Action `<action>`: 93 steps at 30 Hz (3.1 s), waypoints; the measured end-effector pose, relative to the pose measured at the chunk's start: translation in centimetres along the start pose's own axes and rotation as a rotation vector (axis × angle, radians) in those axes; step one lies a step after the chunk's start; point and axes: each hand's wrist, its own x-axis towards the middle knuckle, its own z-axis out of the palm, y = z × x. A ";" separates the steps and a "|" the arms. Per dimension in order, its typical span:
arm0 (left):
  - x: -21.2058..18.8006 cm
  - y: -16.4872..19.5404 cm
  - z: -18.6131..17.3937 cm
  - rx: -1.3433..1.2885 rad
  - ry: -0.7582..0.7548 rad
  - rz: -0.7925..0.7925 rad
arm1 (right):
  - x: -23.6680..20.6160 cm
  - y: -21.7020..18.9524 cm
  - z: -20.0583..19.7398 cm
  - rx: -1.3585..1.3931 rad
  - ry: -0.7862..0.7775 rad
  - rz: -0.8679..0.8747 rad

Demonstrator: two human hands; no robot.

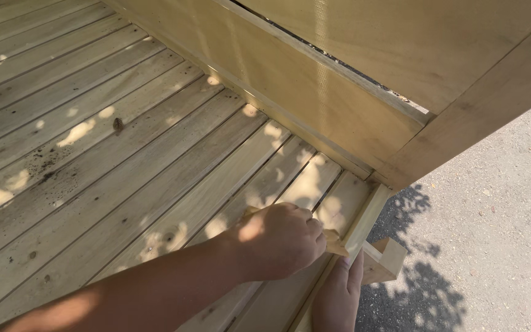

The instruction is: The person sands the slatted wooden surface of a large furniture frame, rubbing a sanding block back and forth across the planks with one hand while steadying the wood with the other. They work across different sections of the slats, briefly pick up and reposition a dark sanding sheet, and continue sanding along the boards.

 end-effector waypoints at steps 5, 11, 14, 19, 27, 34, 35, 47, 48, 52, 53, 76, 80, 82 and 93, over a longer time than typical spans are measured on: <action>-5.8 -2.4 0.6 -0.047 0.377 -0.039 | 0.1 0.5 0.0 -0.052 -0.027 -0.144; -6.2 4.8 9.5 -0.477 0.382 -0.096 | 0.6 1.0 0.1 0.124 -0.030 -0.117; -0.6 4.4 12.0 -0.535 0.382 -0.242 | 0.5 0.9 0.0 0.078 -0.020 -0.099; 13.3 0.4 12.7 -0.506 0.170 -0.523 | 0.0 0.6 -0.1 0.005 0.054 -0.004; -2.1 7.2 12.0 -0.589 0.307 -0.307 | 0.5 1.5 0.3 0.234 -0.039 -0.114; 1.5 5.9 11.2 -0.570 0.249 -0.440 | 0.0 1.4 0.4 0.268 -0.053 -0.032; 4.0 4.6 10.6 -0.601 0.328 -0.458 | -0.2 1.1 0.3 0.254 -0.066 -0.042; 0.0 6.8 8.6 -0.544 0.333 -0.466 | -5.2 1.5 0.0 0.237 -0.158 -0.032; -2.6 8.3 8.4 -0.554 0.325 -0.464 | -6.7 2.3 -0.2 0.275 -0.197 -0.089; -14.2 15.2 6.8 -0.558 0.291 -0.462 | -12.6 4.3 -0.4 0.301 -0.152 0.085; -17.6 17.2 6.4 -0.601 0.274 -0.477 | -14.0 4.6 -0.5 0.268 -0.138 0.130; -19.5 18.7 6.3 -0.604 0.346 -0.543 | -20.4 6.8 0.1 0.348 -0.076 -0.007; -35.5 26.9 10.3 -0.618 0.208 -0.476 | -21.3 5.7 0.4 0.290 -0.041 0.078; -40.9 29.4 12.4 -0.347 0.235 -0.305 | -21.8 5.1 0.4 0.282 -0.044 0.126; -23.0 20.7 3.7 -0.615 0.224 -0.520 | -20.7 6.5 0.3 0.296 -0.043 0.004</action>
